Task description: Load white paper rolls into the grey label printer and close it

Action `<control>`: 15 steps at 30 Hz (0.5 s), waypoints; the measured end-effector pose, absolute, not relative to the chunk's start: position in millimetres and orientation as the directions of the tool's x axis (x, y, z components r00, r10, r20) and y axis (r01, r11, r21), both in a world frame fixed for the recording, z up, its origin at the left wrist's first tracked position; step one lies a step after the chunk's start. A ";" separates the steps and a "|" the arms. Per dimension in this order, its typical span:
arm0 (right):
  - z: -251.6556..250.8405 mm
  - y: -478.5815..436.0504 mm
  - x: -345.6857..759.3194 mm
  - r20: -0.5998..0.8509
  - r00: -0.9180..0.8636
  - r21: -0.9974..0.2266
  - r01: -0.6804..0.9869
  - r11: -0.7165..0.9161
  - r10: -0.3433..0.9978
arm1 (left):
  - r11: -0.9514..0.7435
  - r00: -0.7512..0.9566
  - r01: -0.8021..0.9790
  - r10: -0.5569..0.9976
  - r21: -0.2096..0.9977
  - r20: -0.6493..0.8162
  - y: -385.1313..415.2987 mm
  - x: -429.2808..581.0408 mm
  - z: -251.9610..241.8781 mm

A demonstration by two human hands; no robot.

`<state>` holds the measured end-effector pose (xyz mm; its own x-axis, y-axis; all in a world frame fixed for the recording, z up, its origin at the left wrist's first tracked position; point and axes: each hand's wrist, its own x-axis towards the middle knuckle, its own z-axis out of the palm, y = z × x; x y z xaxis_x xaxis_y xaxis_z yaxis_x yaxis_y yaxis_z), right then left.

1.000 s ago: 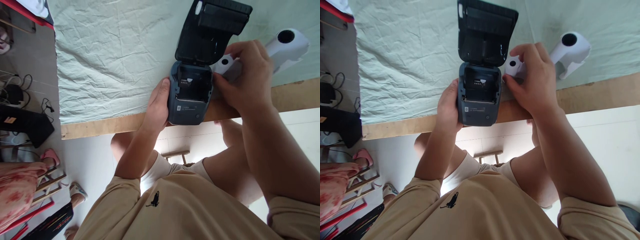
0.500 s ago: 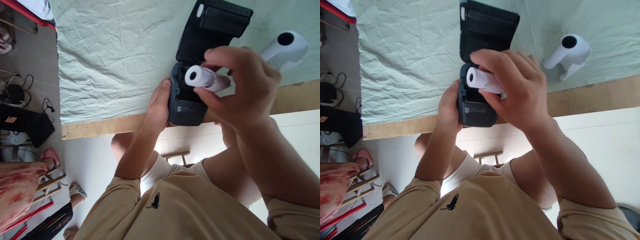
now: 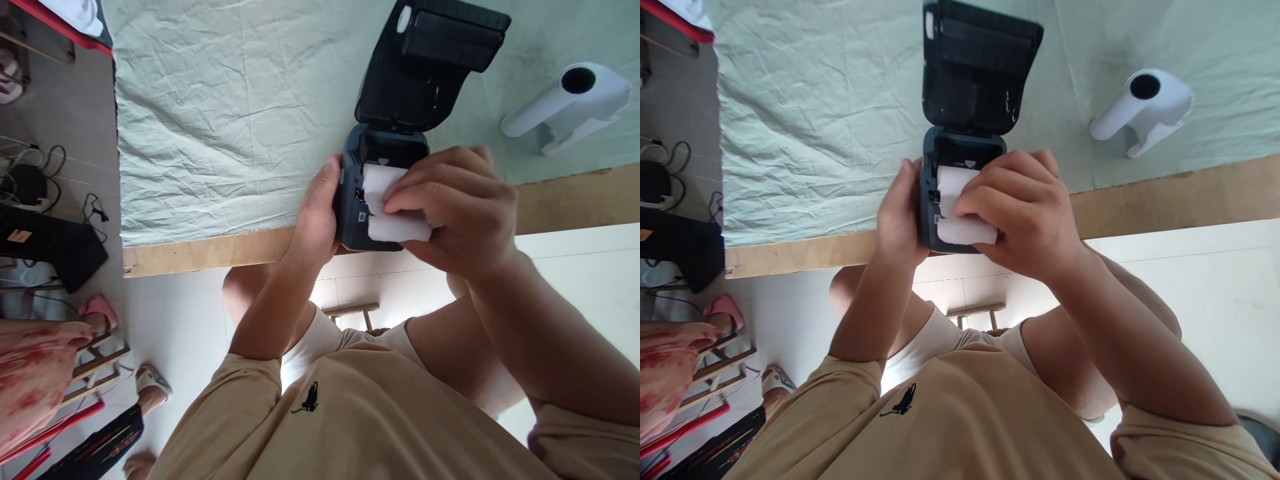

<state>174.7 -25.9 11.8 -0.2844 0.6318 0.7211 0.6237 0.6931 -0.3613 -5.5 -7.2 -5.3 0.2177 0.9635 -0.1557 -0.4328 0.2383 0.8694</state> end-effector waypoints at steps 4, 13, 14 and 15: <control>0.7 -25.1 176.9 0.732 -0.332 -0.351 0.564 0.748 0.595 | 0.204 0.311 -0.406 0.947 0.891 -0.075 -6.2 -10.4 -5.7; 6.9 -13.7 192.4 0.635 0.086 -0.668 0.561 0.489 0.768 | 0.099 0.251 -0.234 0.967 0.967 -0.038 -6.7 -12.9 -6.3; 7.6 -11.2 193.4 0.578 0.045 -0.689 0.563 0.457 0.815 | 0.108 0.248 -0.226 0.967 0.968 -0.050 -6.6 -12.8 -6.1; 7.7 -8.4 193.9 0.517 -0.006 -0.702 0.569 0.428 0.856 | 0.120 0.246 -0.222 0.967 0.968 -0.063 -6.5 -12.8 -6.2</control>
<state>193.9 -8.4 7.7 -0.0064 0.8559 0.5171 0.5688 0.4284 -0.7021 -12.8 -6.5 -6.2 0.2457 0.9673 -0.0635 -0.2223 0.1200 0.9676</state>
